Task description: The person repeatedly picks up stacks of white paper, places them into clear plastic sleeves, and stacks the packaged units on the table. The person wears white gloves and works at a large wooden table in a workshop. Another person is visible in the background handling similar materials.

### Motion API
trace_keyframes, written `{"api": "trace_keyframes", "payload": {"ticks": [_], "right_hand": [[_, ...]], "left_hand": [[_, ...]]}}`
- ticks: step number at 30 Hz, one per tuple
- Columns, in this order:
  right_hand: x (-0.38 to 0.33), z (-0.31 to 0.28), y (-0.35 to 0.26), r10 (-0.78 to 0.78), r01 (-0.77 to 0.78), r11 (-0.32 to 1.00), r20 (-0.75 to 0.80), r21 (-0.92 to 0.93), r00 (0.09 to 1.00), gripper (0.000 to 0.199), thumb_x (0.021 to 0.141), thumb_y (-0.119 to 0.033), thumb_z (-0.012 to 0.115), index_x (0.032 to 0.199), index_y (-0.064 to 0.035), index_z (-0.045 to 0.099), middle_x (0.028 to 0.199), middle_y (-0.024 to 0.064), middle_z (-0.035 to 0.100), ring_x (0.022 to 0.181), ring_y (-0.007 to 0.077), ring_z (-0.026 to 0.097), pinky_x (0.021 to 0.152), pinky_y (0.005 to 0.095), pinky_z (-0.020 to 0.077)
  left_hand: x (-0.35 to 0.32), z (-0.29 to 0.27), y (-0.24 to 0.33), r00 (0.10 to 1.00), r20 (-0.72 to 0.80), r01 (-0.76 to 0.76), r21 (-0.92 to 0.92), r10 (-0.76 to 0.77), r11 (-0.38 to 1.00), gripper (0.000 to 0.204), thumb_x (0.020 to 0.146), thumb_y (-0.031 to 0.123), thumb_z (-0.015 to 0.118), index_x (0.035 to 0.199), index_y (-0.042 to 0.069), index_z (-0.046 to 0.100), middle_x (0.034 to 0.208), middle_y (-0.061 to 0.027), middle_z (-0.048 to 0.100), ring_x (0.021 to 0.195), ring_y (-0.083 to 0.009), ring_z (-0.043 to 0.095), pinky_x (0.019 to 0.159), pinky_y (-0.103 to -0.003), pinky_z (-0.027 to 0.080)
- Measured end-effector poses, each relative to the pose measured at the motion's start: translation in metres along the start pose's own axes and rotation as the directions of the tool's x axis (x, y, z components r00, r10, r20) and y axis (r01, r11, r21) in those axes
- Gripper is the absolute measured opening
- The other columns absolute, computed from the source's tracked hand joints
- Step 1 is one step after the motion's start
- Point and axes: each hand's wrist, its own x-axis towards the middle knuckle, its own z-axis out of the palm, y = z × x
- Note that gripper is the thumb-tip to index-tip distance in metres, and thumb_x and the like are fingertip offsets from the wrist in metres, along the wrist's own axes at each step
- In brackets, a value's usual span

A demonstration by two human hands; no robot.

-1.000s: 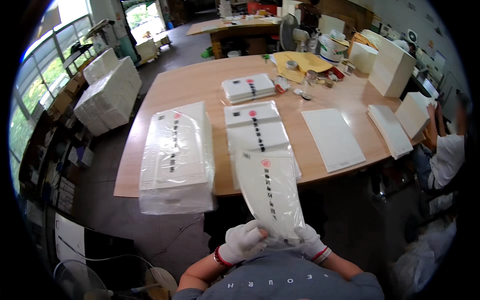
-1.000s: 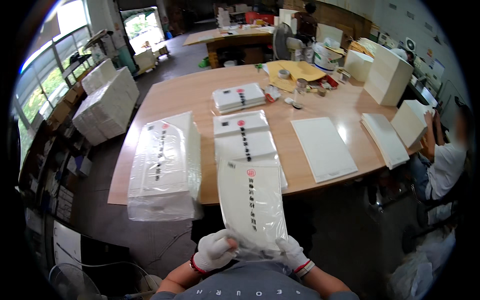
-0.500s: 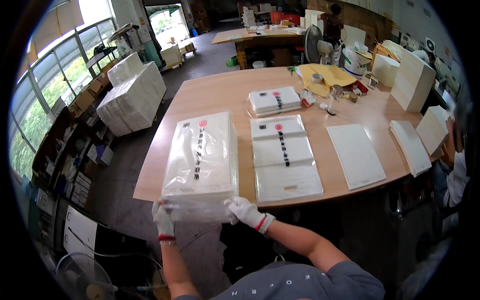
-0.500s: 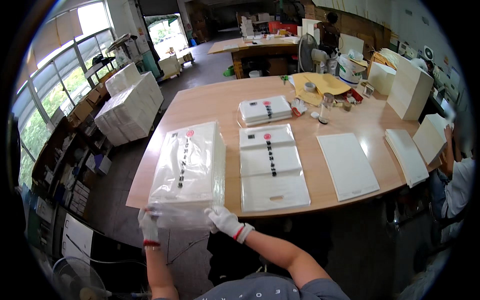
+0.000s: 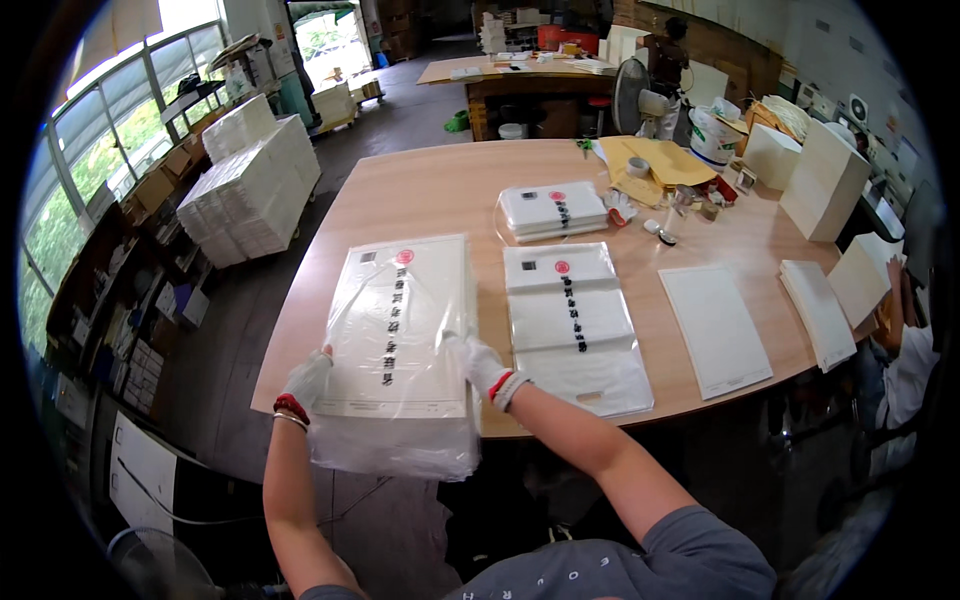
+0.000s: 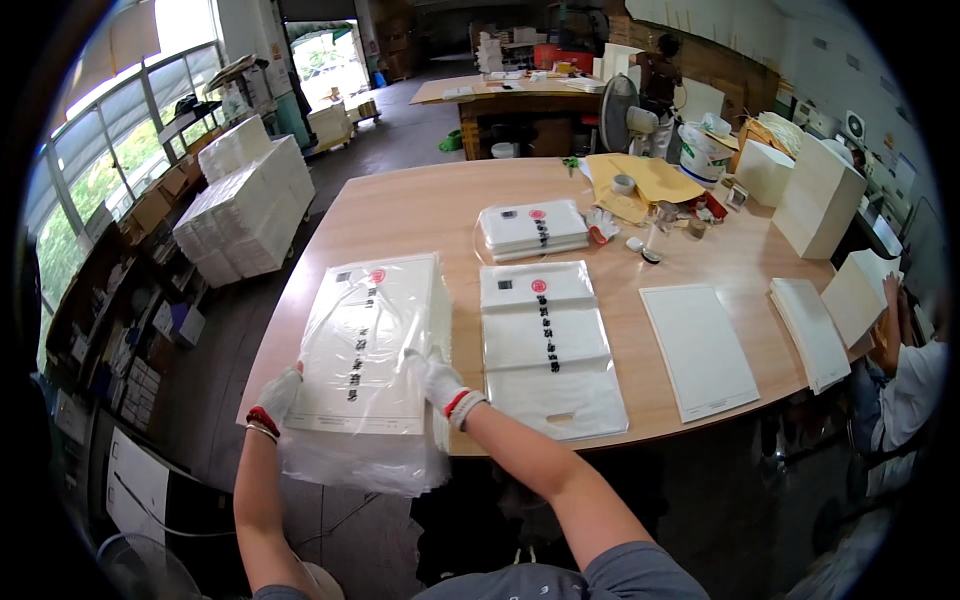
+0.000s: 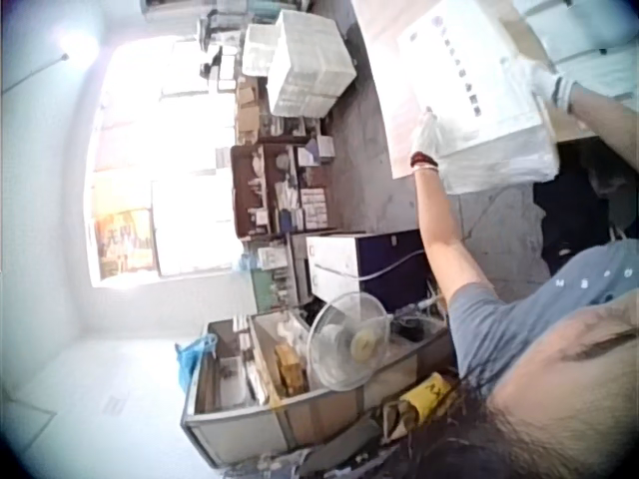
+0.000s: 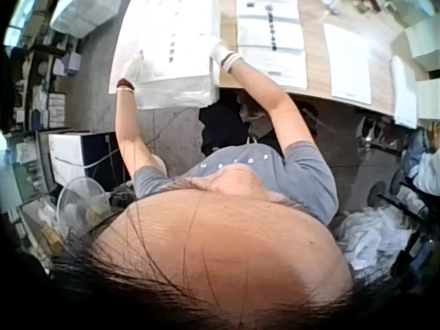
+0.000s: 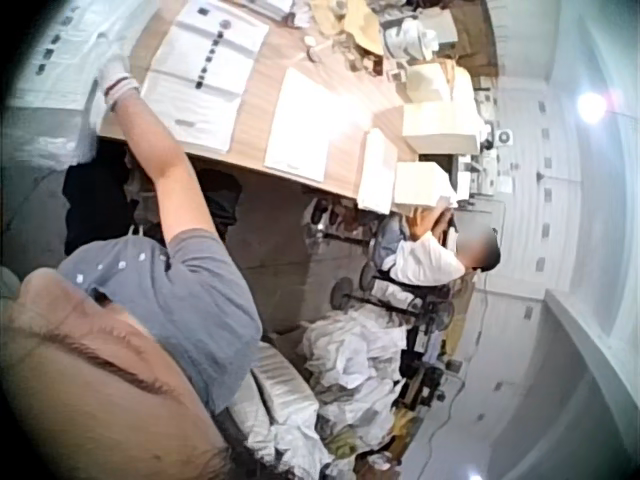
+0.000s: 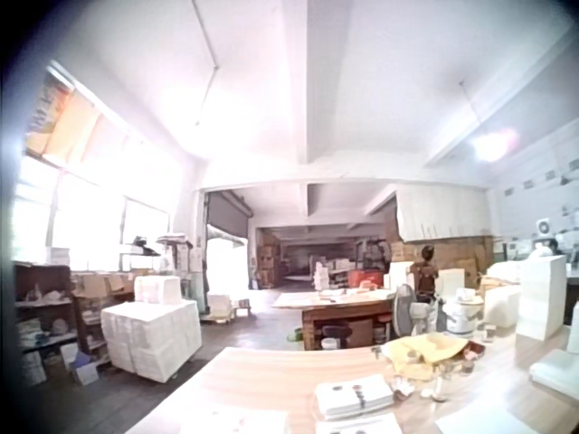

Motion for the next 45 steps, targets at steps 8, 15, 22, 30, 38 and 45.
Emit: {"api": "trace_keyframes", "payload": {"ticks": [8, 15, 22, 30, 38, 45], "right_hand": [[0.04, 0.03, 0.037, -0.108, 0.085, 0.963, -0.076, -0.256, 0.991, 0.072, 0.085, -0.051, 0.048, 0.131, 0.0021, 0.033, 0.128, 0.0313, 0.041, 0.122, 0.0396, 0.04, 0.101, 0.0367, 0.0318], [0.013, 0.02, 0.01, -0.067, 0.076, 0.996, -0.158, 0.052, 0.985, 0.081, 0.085, -0.054, 0.047, 0.136, 0.0039, 0.024, 0.13, 0.0299, 0.041, 0.124, 0.0383, 0.039, 0.102, 0.0362, 0.0302], [-0.069, 0.001, 0.003, -0.041, 0.041, 0.999, 0.108, 0.004, 0.993, 0.096, 0.082, -0.058, 0.051, 0.141, 0.0059, 0.009, 0.138, 0.029, 0.032, 0.13, 0.0361, 0.032, 0.106, 0.0354, 0.0263], [-0.195, 0.016, 0.122, 0.164, 0.043, 0.948, 0.598, -0.317, 0.784, 0.083, 0.079, -0.049, 0.054, 0.142, -0.0099, 0.019, 0.13, 0.0206, 0.046, 0.117, 0.0346, 0.048, 0.097, 0.0387, 0.0383], [-0.258, -0.102, 0.186, 0.227, -0.166, 0.881, -0.088, 0.444, 0.97, 0.04, 0.091, -0.016, 0.053, 0.126, 0.002, 0.044, 0.106, 0.0108, 0.061, 0.087, 0.0139, 0.061, 0.078, 0.0256, 0.0484], [-0.285, -0.106, 0.214, 0.279, -0.147, 0.792, -0.138, 0.593, 0.95, 0.025, 0.091, -0.019, 0.053, 0.111, -0.0029, 0.054, 0.089, 0.0068, 0.06, 0.082, 0.0157, 0.058, 0.071, 0.0325, 0.0501]], "left_hand": [[0.048, 0.006, -0.021, 0.995, 0.036, -0.096, 0.129, 0.092, 0.987, 0.054, 0.093, 0.045, 0.033, 0.114, 0.0, 0.056, 0.105, -0.0162, 0.062, 0.095, -0.0267, 0.058, 0.082, -0.037, 0.043], [0.026, 0.009, 0.008, 0.997, 0.008, -0.074, 0.179, 0.073, 0.981, 0.051, 0.091, 0.04, 0.037, 0.121, 0.0, 0.049, 0.109, -0.0206, 0.06, 0.099, -0.033, 0.057, 0.083, -0.039, 0.043], [-0.046, 0.057, -0.013, 0.65, -0.223, -0.539, 0.539, 0.727, 0.647, 0.065, 0.077, 0.026, 0.06, 0.134, 0.002, 0.036, 0.13, -0.0211, 0.043, 0.116, -0.0407, 0.043, 0.093, -0.05, 0.038], [-0.175, 0.27, -0.073, 0.803, 0.325, -0.562, 0.138, 0.499, 0.815, 0.04, 0.064, 0.013, 0.068, 0.102, 0.002, 0.058, 0.104, -0.0172, 0.06, 0.1, -0.0318, 0.057, 0.088, -0.04, 0.045], [-0.18, 0.304, 0.105, 0.606, 0.064, -0.757, -0.259, 0.793, 0.6, 0.02, 0.071, 0.002, 0.065, 0.09, 0.007, 0.061, 0.092, -0.0144, 0.062, 0.082, -0.0327, 0.06, 0.067, -0.04, 0.049], [-0.109, 0.387, 0.152, 0.612, 0.311, -0.791, 0.225, 0.727, 0.569, 0.032, 0.077, 0.041, 0.056, 0.079, 0.011, 0.067, 0.095, -0.0134, 0.064, 0.093, -0.0317, 0.057, 0.087, -0.046, 0.04]]}}
